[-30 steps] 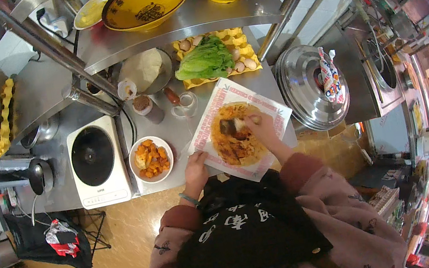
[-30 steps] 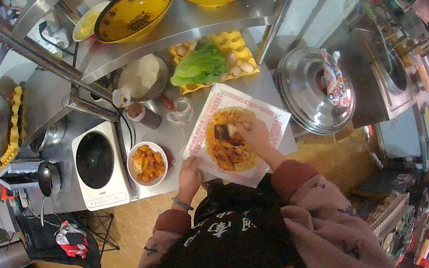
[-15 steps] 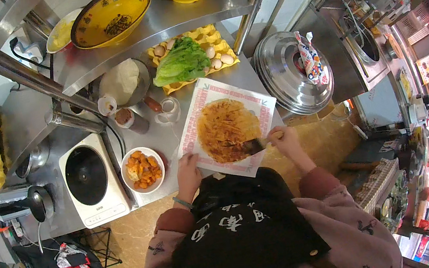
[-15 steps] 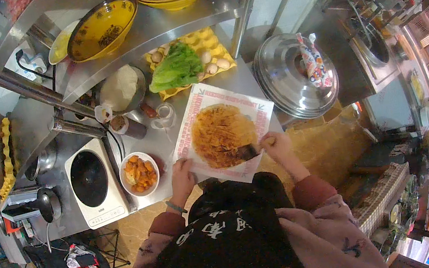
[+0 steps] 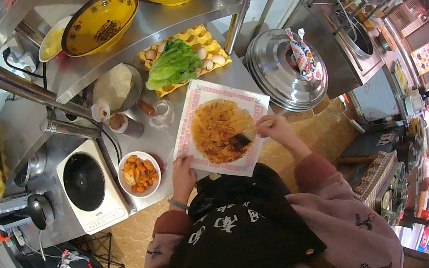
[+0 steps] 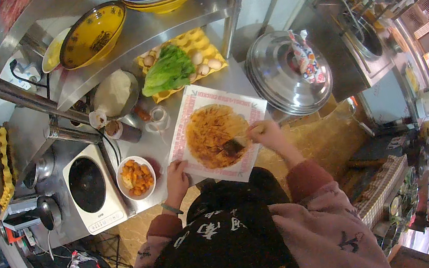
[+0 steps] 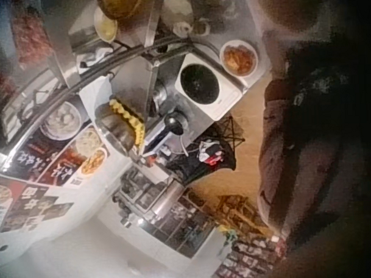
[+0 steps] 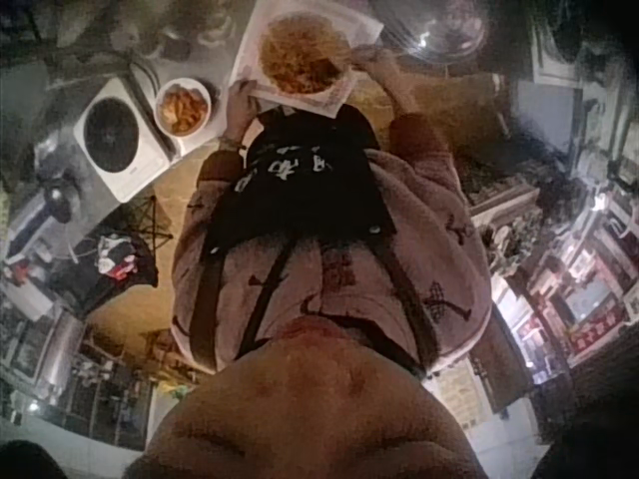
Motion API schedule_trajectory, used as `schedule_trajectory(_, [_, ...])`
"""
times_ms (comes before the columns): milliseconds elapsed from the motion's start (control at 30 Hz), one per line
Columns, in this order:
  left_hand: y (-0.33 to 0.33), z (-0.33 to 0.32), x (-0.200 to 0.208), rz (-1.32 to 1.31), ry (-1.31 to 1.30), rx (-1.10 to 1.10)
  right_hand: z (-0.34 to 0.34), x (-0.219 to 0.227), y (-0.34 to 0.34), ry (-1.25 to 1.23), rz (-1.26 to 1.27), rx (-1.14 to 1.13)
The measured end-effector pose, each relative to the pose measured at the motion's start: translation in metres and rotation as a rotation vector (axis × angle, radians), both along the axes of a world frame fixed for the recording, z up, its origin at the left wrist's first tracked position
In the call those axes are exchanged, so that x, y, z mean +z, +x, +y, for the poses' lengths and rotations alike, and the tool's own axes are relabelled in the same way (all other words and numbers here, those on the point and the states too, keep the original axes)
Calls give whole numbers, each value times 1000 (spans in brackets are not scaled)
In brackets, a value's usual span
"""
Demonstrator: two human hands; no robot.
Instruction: The person assembles wraps by spreading sauce on a flatbread, adding lettuce and fried items, then rolling and wrapping them in paper. The process is repeated for a second wrap.
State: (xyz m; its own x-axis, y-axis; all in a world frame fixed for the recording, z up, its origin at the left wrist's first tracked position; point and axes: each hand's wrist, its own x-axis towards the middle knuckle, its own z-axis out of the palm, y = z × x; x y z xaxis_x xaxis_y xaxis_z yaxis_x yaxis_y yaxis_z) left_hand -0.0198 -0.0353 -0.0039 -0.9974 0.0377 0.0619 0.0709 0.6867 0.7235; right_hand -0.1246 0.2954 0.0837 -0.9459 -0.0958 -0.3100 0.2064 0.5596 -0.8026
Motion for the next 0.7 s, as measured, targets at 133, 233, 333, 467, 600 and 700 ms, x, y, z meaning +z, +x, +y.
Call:
schedule_trajectory(133, [-1,-2,0,-19,-5,-10,-2,-16,-14,17,156,-161])
schedule_trajectory(233, [-1,-2,0,16,0,-8,8,-17,-27,-61,137,-198])
schedule_trajectory(333, [-3,-2,1,-6,15,13,10,-23,-40,-274,56,-170])
schedule_trajectory(467, [-3,-4,0,-7,13,9,-5,-24,-57,-5,329,-170])
schedule_trajectory(600, [-6,-4,-1,-23,36,3,-47,-14,-65,-229,251,-160])
schedule_trajectory(700, [-7,-5,0,-31,32,-2,-61,-9,-69,-144,158,-114])
